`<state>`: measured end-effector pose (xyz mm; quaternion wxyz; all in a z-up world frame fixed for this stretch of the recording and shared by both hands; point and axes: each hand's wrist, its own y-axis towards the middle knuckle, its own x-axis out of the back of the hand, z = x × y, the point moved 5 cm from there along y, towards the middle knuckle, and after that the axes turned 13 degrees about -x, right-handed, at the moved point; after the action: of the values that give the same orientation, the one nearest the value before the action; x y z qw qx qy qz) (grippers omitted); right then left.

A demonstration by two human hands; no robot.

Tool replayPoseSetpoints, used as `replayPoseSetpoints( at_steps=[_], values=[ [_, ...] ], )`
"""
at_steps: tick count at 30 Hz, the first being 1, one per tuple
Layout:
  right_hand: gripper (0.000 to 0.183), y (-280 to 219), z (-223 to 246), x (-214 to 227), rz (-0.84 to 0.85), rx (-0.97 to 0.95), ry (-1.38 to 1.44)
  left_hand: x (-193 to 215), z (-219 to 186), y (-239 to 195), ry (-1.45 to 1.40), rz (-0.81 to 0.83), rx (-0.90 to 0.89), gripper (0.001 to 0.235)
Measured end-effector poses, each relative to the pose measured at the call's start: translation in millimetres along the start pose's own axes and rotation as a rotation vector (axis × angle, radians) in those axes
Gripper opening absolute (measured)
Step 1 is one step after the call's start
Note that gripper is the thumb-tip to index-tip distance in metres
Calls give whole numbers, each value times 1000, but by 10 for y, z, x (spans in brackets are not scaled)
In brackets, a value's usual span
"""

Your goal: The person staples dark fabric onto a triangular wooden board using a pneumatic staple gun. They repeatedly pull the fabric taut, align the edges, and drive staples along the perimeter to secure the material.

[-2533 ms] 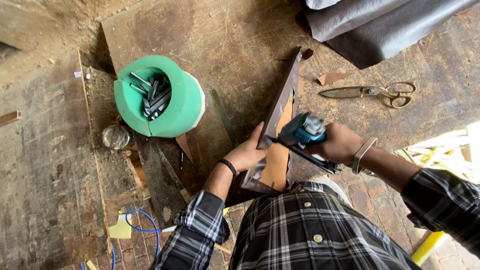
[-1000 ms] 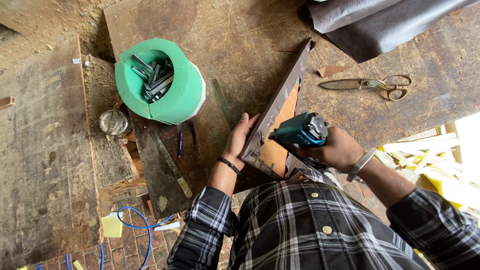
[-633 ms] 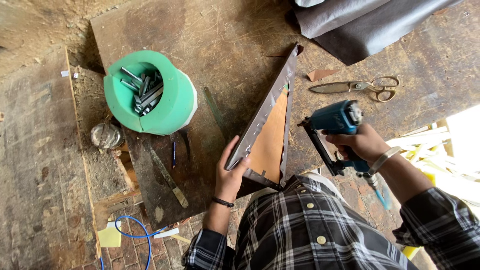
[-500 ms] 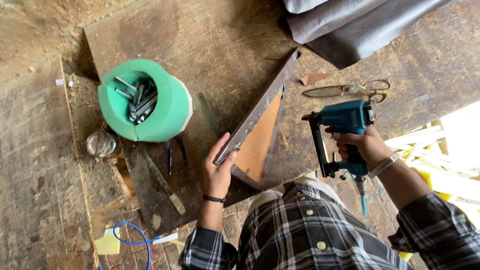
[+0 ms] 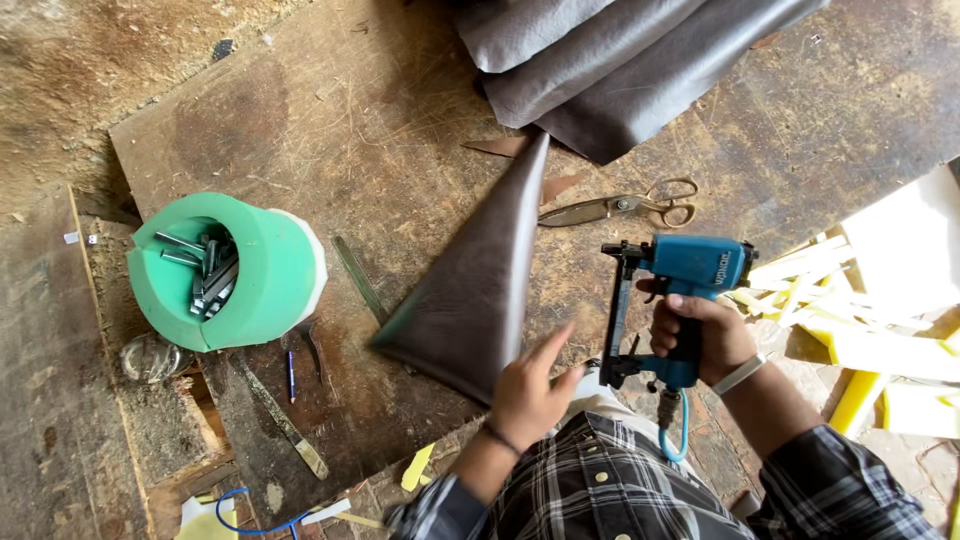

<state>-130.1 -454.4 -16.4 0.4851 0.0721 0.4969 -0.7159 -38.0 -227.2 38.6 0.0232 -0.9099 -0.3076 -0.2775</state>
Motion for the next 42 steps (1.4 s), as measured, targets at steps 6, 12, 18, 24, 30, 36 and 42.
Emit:
replayPoseSetpoints(
  at_steps=[6,12,18,24,30,36,42],
  values=[
    [57,-70,79,93,-59,11,98,-752,-251,819,228,73,-13,100],
    [51,-75,48,503,54,59,332,-853,-599,1060,326,222,30,79],
    [36,65,126,930,476,92,520,-734,-734,743,-17,283,33,71],
    [25,197,124,911,660,55,649,-732,-1054,564,-477,-201,-90,55],
    [34,207,97,323,657,-123,465,-959,-432,774,-733,-359,355,47],
    [41,192,355,-33,481,-211,222,-972,-55,765,-762,-349,414,60],
    [40,652,548,-16,-96,-164,-610,-676,762,395,-77,-182,722,50]
  ],
)
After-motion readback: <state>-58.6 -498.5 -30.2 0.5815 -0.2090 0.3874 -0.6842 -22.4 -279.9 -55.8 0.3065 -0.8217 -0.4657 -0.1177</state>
